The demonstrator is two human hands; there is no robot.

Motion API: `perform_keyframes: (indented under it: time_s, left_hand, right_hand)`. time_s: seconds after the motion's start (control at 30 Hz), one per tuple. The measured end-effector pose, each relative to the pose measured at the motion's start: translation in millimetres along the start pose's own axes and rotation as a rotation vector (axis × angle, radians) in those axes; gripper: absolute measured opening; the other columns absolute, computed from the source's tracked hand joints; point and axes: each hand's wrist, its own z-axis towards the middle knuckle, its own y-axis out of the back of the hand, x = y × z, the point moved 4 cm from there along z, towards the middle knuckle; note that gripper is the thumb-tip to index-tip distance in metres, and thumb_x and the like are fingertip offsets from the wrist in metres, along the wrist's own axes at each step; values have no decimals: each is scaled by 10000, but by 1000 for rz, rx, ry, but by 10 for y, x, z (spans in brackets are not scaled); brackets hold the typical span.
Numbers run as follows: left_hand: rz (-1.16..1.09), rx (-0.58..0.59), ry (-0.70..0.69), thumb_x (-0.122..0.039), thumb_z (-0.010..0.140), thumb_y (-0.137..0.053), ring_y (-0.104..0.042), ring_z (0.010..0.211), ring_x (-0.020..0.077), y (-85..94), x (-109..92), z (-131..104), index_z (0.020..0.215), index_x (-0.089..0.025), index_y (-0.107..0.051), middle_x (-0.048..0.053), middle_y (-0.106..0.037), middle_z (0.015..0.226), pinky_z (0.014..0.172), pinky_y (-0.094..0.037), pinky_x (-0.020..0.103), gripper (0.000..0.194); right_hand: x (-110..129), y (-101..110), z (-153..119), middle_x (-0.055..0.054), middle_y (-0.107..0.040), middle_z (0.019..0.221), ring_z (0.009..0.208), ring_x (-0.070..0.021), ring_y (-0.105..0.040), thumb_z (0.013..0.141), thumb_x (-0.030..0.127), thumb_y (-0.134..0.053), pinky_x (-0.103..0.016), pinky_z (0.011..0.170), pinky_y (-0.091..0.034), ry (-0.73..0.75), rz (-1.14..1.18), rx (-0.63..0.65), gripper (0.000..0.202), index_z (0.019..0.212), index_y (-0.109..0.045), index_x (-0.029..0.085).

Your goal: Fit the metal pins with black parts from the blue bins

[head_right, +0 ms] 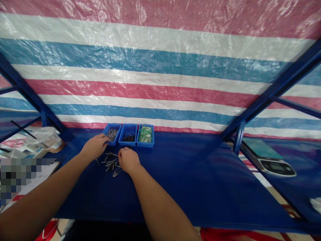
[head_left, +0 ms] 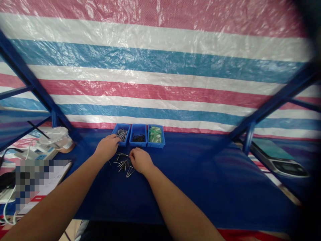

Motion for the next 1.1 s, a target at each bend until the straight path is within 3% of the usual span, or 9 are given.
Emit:
perform_keyframes:
  time_s: [0.13,0.27,0.37,0.47,0.6,0.83,0.97,1.1]
  left_hand:
    - [27,-31,9,-266,878,-591,-618,1032,284,140,-87,46,1025,-245,-711,85,-664,1069,842,-490,403,191]
    - [-45,-111,-80,-295,868,-629,-593,1066,282,279,-356,169,1067,-260,-701,75,-672,1103,878,-460,412,214]
    - [-64,-72,-222,-290,840,-680,-566,1103,291,188,-595,288,1088,-258,-710,72,-679,1123,931,-415,442,252]
    - [-28,-17,-275,-260,862,-654,-561,1073,292,35,-725,379,986,-243,-728,70,-703,1043,901,-383,452,145]
    - [30,15,-285,-244,900,-602,-555,1031,291,0,-755,431,854,-214,-717,68,-725,940,873,-343,454,127]
    - [26,-96,-256,-291,947,-556,-549,1041,274,346,-704,385,1006,-238,-725,59,-734,1023,881,-321,434,187]
    - [32,-62,-315,-294,947,-562,-566,1013,267,404,-755,327,989,-250,-732,52,-740,986,870,-319,428,181]
    - [49,-60,-290,-277,939,-571,-581,1003,271,403,-771,323,994,-243,-733,52,-743,979,862,-315,432,174]
  right_hand:
    - [7,9,2,-59,-686,1008,909,-186,-640,947,237,-531,-266,778,-457,8,-10,-3,161,982,-684,202]
    - [24,14,1,-73,-690,1025,933,-190,-646,949,243,-538,-267,798,-461,3,-16,19,161,994,-685,195]
    - [33,31,-3,-92,-695,1050,949,-198,-650,942,238,-546,-273,807,-464,2,-8,22,160,999,-683,178]
    - [25,48,-7,-107,-698,1069,953,-204,-653,931,232,-555,-276,800,-465,3,3,18,158,1006,-674,160]
    - [3,40,-9,-105,-698,1022,907,-205,-654,934,239,-531,-278,764,-463,17,11,7,166,970,-672,157]
    - [-12,-8,-5,-85,-691,987,901,-199,-645,925,242,-532,-275,785,-459,33,13,5,180,956,-698,181]
    - [-10,-10,-9,-85,-700,1006,903,-201,-644,937,255,-515,-284,788,-458,26,20,8,194,960,-694,184]
    - [-3,-15,-12,-84,-699,993,904,-202,-637,926,255,-524,-289,789,-453,34,16,4,184,935,-695,188]
